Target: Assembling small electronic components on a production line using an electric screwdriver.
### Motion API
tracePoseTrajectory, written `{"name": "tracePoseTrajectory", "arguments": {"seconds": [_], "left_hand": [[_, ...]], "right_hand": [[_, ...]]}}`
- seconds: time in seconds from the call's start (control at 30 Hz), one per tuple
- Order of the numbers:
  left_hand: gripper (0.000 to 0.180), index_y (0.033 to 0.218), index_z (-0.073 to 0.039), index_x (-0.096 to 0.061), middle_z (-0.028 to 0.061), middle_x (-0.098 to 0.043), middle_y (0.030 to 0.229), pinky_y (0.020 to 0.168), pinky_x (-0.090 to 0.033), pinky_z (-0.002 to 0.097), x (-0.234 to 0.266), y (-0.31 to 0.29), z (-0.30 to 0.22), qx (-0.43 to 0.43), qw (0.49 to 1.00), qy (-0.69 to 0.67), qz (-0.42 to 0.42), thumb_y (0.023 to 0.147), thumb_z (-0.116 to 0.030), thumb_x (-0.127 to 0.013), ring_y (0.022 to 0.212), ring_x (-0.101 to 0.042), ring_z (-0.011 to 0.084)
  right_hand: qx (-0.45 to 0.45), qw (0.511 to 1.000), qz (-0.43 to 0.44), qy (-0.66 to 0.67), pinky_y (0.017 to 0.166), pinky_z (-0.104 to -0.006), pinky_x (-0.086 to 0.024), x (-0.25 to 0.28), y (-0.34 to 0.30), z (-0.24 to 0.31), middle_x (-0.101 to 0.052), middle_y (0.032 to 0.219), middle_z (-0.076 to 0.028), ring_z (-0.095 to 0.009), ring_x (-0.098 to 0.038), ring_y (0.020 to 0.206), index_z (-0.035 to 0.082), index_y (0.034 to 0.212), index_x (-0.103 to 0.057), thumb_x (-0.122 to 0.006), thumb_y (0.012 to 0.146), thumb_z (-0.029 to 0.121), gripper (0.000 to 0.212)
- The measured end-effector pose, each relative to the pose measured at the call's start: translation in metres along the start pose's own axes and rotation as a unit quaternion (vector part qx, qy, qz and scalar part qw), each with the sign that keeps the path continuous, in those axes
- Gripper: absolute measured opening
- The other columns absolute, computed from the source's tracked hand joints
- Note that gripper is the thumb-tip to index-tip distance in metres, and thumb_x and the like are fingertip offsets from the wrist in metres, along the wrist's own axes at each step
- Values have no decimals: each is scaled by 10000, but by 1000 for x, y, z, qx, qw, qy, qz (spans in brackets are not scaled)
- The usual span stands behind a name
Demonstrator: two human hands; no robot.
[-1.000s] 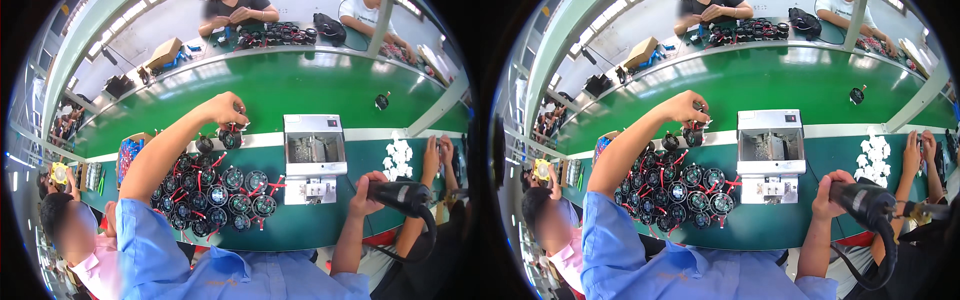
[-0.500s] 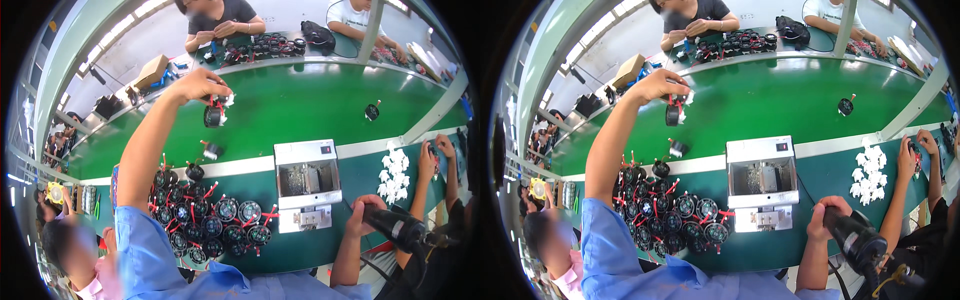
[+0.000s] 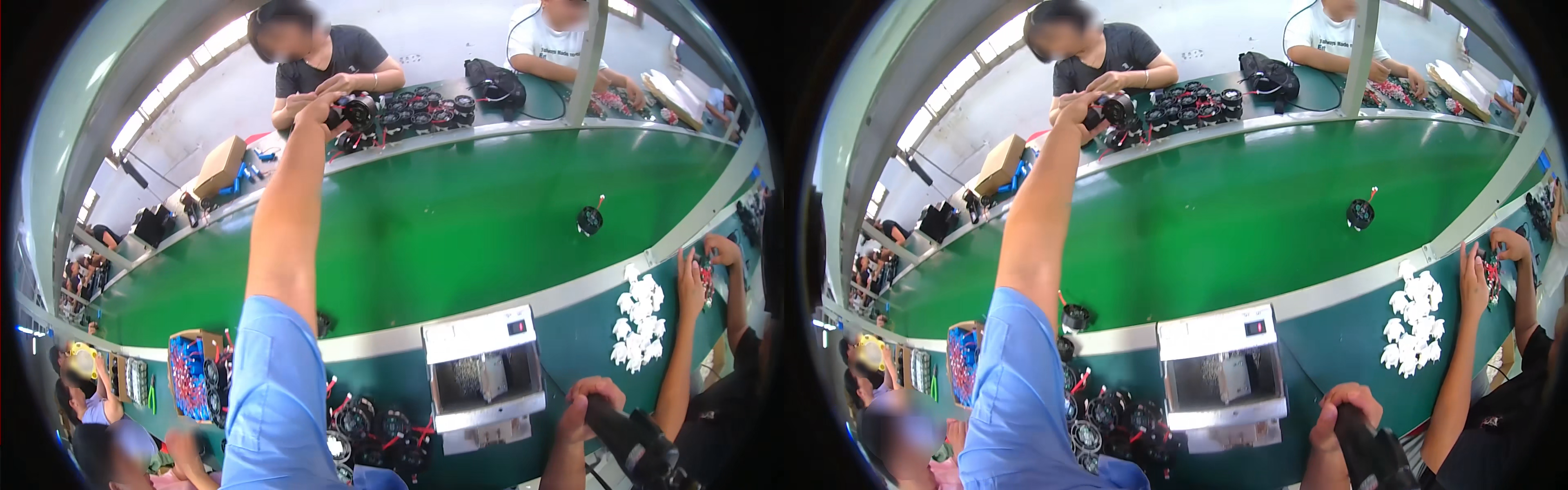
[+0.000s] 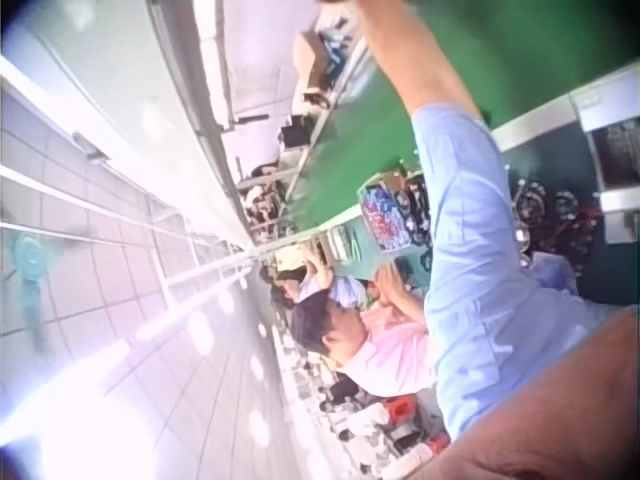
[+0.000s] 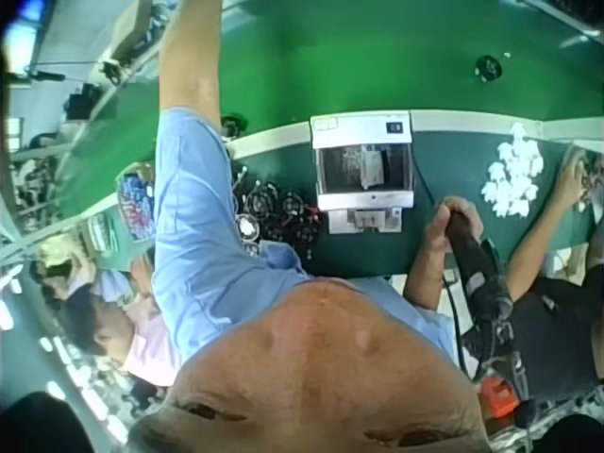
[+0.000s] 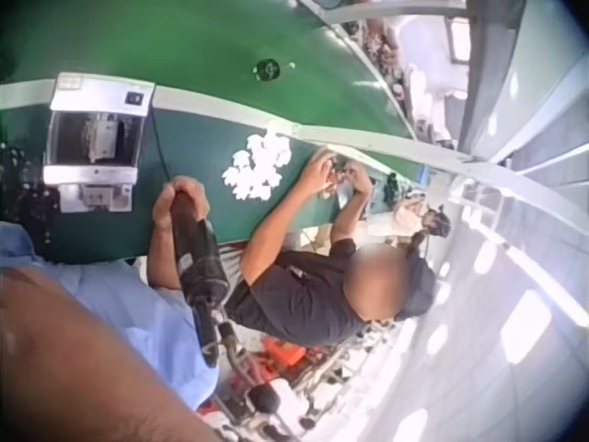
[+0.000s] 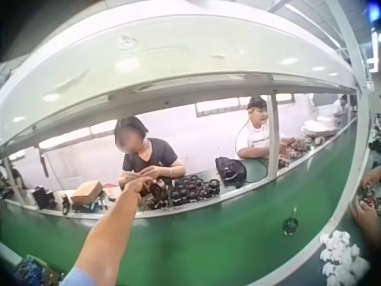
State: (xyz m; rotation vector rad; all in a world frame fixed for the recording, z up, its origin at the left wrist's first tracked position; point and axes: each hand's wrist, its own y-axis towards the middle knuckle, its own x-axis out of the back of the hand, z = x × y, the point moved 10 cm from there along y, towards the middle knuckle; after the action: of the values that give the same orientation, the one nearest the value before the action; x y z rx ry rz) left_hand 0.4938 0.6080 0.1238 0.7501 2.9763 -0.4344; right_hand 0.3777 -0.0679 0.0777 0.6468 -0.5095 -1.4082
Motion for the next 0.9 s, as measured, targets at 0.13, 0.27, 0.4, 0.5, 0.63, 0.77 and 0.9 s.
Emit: {"name": "tracePoseTrajectory", "arguments": {"seconds": [0.13,0.27,0.4,0.5,0.63,0.77,0.9], "left_hand": [[530,1092,41,-512,141,-579,1065,580,-614,443,-1,36,12,-27,978,-153,-141,700,-143,-816,842,-639,253],[580,1127,87,-497,159,-589,1044,619,-615,443,-18,36,18,-68,969,-141,-190,725,-204,-798,843,-639,262],[632,1127,103,-522,147,-612,1047,687,-588,408,-25,40,25,-77,969,-78,-222,716,-284,-806,873,-640,237],[854,1122,117,-528,144,-616,1061,730,-524,336,-17,71,24,-89,961,46,-259,657,-553,-781,846,-631,231],[976,1116,168,-508,133,-600,961,601,-474,326,-15,101,2,-170,949,166,-207,675,-683,-687,683,-582,203],[1013,1124,214,-474,179,-590,975,519,-452,328,-38,86,14,-191,953,208,-110,732,-711,-600,618,-567,230],[857,1187,126,-507,235,-636,1017,650,-511,395,22,127,-12,-250,923,273,-104,798,-636,-541,871,-646,305]], "right_hand": [[11,999,-25,-35,464,-219,-392,11,-5,-2,-476,665,-55,-131,-471,538,41,1026,-435,-690,840,317,419],[-64,994,91,-4,613,-329,-466,-3,14,10,-547,812,-102,-206,-519,701,98,1164,-508,-676,851,137,358],[-98,992,71,29,596,-324,-466,-7,21,14,-551,800,-105,-197,-510,676,106,1169,-503,-673,858,145,356],[-88,994,65,22,594,-325,-464,-11,24,16,-551,800,-106,-195,-507,677,114,1185,-494,-669,860,138,370],[-84,995,60,12,594,-322,-465,-9,25,20,-550,796,-108,-194,-509,683,111,1189,-488,-663,862,129,371],[-31,998,51,35,592,-315,-468,3,16,17,-553,791,-110,-198,-523,663,85,1166,-493,-665,859,138,355],[-45,998,-48,15,463,-227,-383,10,-2,7,-463,680,-52,-135,-460,553,71,1061,-428,-680,848,313,410]]}}
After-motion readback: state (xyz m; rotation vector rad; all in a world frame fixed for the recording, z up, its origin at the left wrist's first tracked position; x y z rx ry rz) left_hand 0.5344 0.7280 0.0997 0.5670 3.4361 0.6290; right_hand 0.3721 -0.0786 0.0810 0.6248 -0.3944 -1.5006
